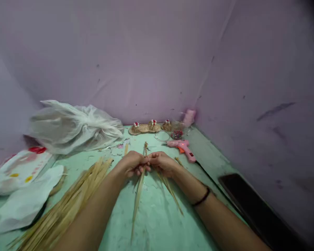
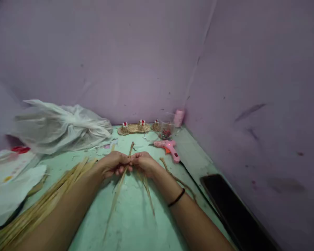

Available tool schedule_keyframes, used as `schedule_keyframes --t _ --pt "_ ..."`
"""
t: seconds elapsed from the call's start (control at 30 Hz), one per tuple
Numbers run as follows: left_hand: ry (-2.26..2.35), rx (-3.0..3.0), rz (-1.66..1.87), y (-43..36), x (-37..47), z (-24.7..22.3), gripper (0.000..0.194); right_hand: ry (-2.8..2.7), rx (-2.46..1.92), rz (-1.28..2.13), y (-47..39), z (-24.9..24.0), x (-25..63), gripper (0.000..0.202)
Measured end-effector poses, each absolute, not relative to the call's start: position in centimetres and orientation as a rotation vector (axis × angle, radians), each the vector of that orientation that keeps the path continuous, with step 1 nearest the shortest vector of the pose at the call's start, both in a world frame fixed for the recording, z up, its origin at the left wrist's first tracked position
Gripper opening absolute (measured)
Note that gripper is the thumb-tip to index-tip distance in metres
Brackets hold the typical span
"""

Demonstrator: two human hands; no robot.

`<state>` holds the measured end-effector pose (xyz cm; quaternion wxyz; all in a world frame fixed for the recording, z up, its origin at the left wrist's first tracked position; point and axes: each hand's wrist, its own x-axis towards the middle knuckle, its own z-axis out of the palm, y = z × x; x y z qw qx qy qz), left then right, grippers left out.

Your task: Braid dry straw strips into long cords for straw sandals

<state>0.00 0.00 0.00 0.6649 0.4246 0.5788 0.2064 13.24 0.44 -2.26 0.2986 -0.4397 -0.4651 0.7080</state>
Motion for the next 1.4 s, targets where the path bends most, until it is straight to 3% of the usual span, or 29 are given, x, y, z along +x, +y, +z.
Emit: schedule_keyframes --t 0.13,0.27,0.4,0.67,0.87,1.1,1.3,1.4 --pt "1.394 1.014 0.433 0.3 0.0 -0.4 0.012 -1.424 -1.209 1.736 0.6 -2.8 13.3 0.004" --pt "1.7 1.195 0.395 0.1 0.6 -0.3 0.014 -1.834 -1.365 1.186 0.5 -3.5 13.3 0.007" --pt "1.702 1.269 0.538 -0.1 0.7 -0.1 0.014 -2.099 -1.516 0.686 -0.4 -2.4 13.0 0.017" --pt "1.641 1.189 0.569 -0.3 0.8 0.5 0.018 -2.174 -1.926 0.312 -2.9 0.9 11.7 0.025" --pt "1.573 1.135 0.558 -0.1 0.3 0.3 0.021 -2.308 -1.848 0.288 -4.0 1.4 10.9 0.022" --pt "1.428 1.195 0.512 0.2 -1.0 0.8 0.001 -2.421 -1.673 0.386 -4.7 1.8 10.6 0.019" --pt "1.312 1.156 0.475 0.7 -1.8 0.4 0.014 -1.822 -1.619 0.721 -1.6 2.2 13.3 0.026" --pt "1.262 1.123 0.457 0.8 -2.1 0.0 0.014 -1.447 -1.547 1.336 -0.5 1.2 13.2 0.014"
